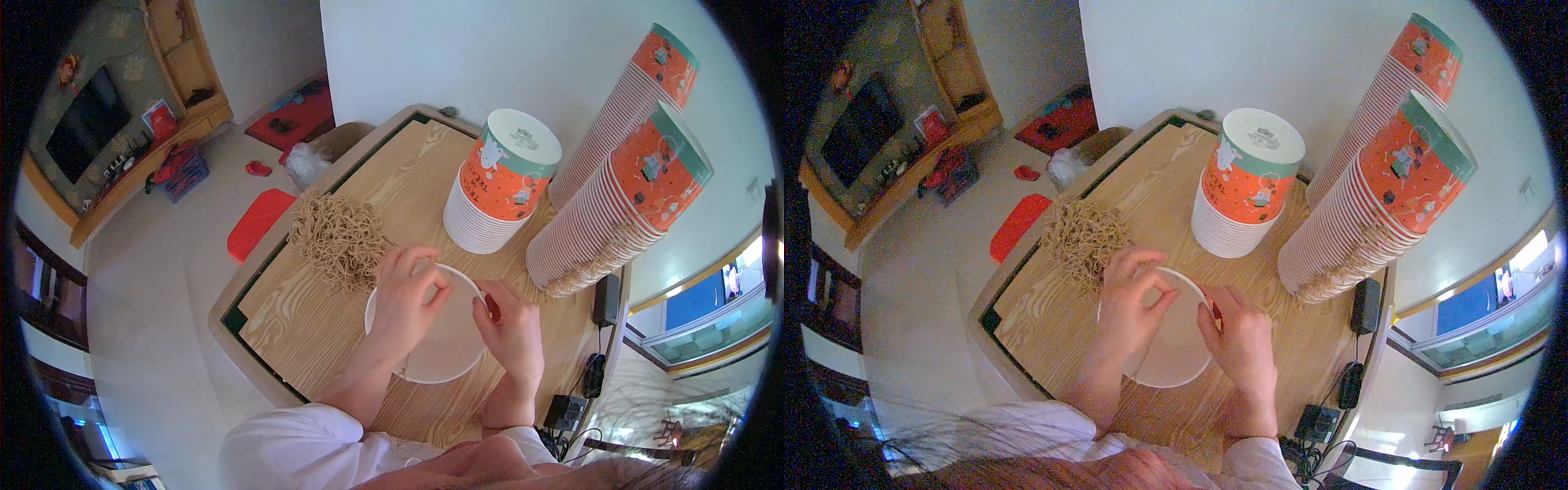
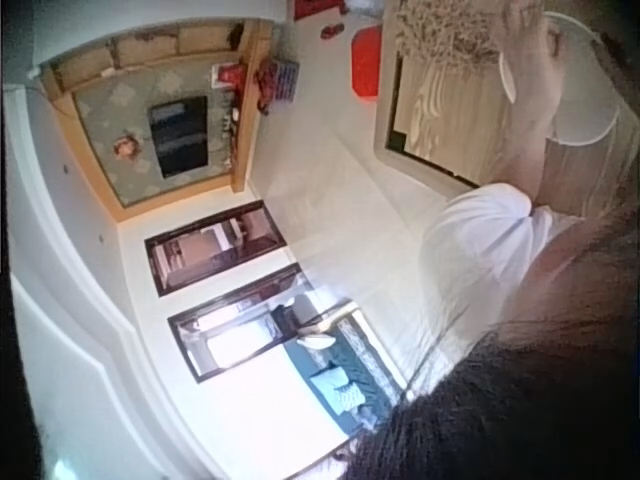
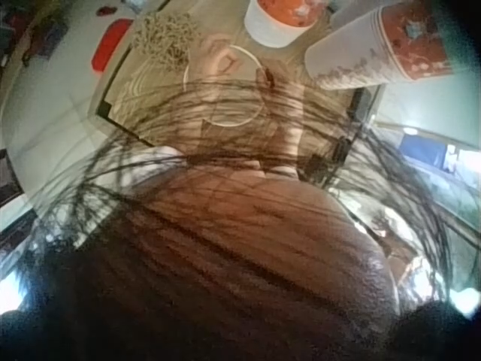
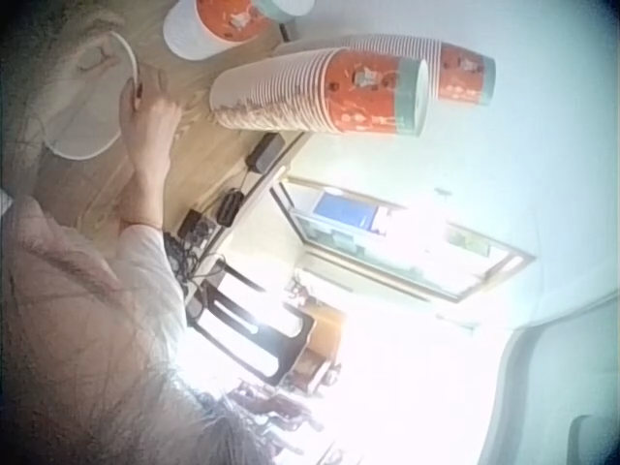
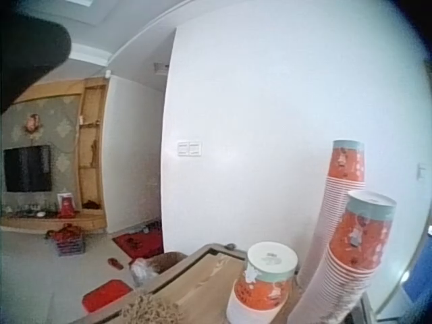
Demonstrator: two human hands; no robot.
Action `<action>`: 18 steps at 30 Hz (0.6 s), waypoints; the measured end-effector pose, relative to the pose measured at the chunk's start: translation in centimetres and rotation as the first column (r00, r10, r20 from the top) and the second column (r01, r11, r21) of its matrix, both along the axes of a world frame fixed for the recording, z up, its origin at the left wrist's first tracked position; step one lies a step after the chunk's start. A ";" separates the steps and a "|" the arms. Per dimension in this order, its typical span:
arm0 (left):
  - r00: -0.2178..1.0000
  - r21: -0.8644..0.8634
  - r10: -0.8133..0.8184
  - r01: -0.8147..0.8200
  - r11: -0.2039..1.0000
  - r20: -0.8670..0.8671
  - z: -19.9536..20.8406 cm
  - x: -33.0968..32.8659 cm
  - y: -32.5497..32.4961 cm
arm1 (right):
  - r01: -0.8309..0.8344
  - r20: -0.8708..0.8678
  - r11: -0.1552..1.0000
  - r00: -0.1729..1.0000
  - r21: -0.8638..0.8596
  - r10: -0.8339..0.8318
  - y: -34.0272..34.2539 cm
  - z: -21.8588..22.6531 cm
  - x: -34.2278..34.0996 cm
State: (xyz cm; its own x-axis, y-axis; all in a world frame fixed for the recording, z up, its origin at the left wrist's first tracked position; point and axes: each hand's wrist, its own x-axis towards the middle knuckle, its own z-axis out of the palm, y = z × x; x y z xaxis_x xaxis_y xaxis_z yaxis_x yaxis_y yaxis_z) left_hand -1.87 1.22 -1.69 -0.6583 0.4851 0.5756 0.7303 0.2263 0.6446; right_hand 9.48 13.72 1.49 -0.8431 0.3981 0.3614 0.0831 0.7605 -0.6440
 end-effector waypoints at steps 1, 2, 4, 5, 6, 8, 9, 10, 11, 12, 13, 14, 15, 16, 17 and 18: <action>1.000 -0.011 -0.004 0.004 1.000 -0.002 0.0 0.0 0.0 | -0.004 0.003 1.000 1.000 0.007 0.004 0.0 0.1 0.0; 1.000 -0.022 -0.008 0.008 1.000 -0.005 0.0 -0.1 0.0 | -0.008 0.006 1.000 1.000 0.014 0.008 0.0 0.1 0.0; 1.000 -0.030 -0.010 0.010 0.999 -0.011 0.1 0.0 0.0 | -0.005 0.010 1.000 1.000 0.013 0.004 0.1 0.2 0.1; 1.000 -0.039 -0.011 0.010 0.999 -0.019 0.1 0.0 0.1 | -0.003 0.013 1.000 1.000 0.011 0.003 0.1 0.3 0.1; 1.000 -0.040 -0.009 0.008 0.999 -0.019 0.1 0.0 0.1 | -0.005 0.013 1.000 1.000 0.010 0.005 0.0 0.3 0.1; 1.000 -0.048 0.001 -0.002 0.999 -0.031 0.0 0.0 0.0 | -0.005 0.021 1.000 1.000 0.002 0.005 -0.1 0.5 0.0; 1.000 -0.046 -0.003 0.001 0.999 -0.028 -0.1 0.0 0.2 | -0.001 0.024 1.000 1.000 0.004 0.001 0.0 0.5 0.1; 1.000 -0.039 -0.009 0.009 0.999 -0.013 -0.1 0.0 0.3 | 0.003 0.021 1.000 1.000 0.010 -0.003 0.0 0.5 0.2; 1.000 -0.032 -0.016 0.016 0.999 0.002 -0.1 0.0 0.5 | 0.008 0.017 1.000 1.000 0.017 -0.008 0.1 0.5 0.2; 1.000 -0.033 -0.014 0.014 0.999 0.001 -0.2 0.0 0.4 | 0.006 0.017 1.000 1.000 0.016 -0.006 0.0 0.5 0.2; 1.000 -0.026 -0.009 0.009 1.000 -0.005 -0.2 -0.1 0.3 | 0.005 0.021 1.000 1.000 0.018 -0.005 0.0 0.5 0.1; 1.000 -0.019 -0.005 0.005 1.000 -0.012 -0.2 -0.1 0.3 | 0.004 0.026 1.000 1.000 0.021 -0.004 0.0 0.5 0.1; 1.000 -0.021 -0.001 0.000 1.000 -0.014 -0.2 -0.2 0.2 | -0.001 0.024 1.000 1.000 0.018 0.000 -0.1 0.4 0.1; 1.000 -0.013 0.007 -0.007 1.000 -0.014 -0.2 -0.2 0.2 | -0.011 0.032 0.999 0.999 0.037 0.010 -0.1 0.3 0.0; 1.000 -0.005 0.014 -0.014 1.000 -0.015 -0.2 -0.2 0.1 | -0.022 0.040 0.998 0.999 0.056 0.020 -0.1 0.2 0.0; 1.000 0.001 0.010 -0.010 1.000 -0.020 -0.1 -0.2 0.2 | -0.018 0.035 0.998 0.999 0.062 0.016 -0.1 0.3 0.2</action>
State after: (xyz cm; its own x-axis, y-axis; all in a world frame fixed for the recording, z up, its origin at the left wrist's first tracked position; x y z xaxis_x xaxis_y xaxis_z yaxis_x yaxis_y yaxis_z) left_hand -2.04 1.43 -1.79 -0.6512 0.4781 0.5894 0.7409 0.2325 0.6300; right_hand 9.67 13.63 1.82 -0.8618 0.3616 0.3556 0.0914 0.8004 -0.5924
